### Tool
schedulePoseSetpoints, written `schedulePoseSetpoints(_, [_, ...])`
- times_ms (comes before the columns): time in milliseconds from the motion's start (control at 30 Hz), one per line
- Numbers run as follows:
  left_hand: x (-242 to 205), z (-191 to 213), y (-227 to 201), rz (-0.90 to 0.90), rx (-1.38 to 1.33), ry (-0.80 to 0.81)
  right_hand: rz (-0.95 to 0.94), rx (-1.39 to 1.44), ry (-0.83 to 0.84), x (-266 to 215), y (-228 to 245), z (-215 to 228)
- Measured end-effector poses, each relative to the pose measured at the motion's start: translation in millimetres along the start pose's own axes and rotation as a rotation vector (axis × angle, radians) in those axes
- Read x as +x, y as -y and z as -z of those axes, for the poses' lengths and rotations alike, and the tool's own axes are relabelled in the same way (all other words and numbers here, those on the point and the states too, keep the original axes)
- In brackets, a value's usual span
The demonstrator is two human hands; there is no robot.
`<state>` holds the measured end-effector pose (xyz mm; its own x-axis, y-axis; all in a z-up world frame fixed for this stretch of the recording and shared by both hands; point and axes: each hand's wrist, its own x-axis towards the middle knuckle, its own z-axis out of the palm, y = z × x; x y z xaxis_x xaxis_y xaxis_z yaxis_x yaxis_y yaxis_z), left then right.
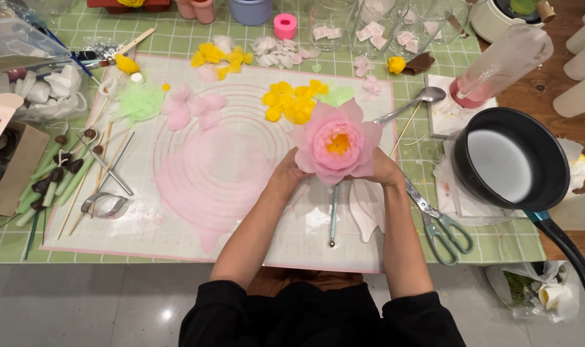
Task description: Making a decorative wax flower by shaping petals and assembling them around a light source.
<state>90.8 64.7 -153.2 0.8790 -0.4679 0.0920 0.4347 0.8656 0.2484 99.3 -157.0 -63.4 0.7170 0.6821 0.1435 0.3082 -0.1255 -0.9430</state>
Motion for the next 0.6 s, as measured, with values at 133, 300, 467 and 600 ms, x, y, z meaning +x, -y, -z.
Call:
schedulePoseSetpoints(133, [1.6, -8.6, -2.3, 0.022, 0.01, 0.024, -0.035, 0.053, 0.037, -2.0, -2.4, -1.7])
schedulePoseSetpoints(300, [-0.1, -24.0, -7.4, 0.043, 0.024, 0.049, -0.001, 0.083, 0.043, 5.1, 14.2, -9.9])
schedulePoseSetpoints(467, [0.8, -39.3, -14.0, 0.018, 0.031, 0.1, 0.131, -0.011, -0.19, 13.6, 39.7, -25.2])
schedulePoseSetpoints(600, [-8.8, -42.4, -23.0, -0.008, 0.096, 0.048, 0.13, -0.019, -0.156, 14.3, 51.7, -28.2])
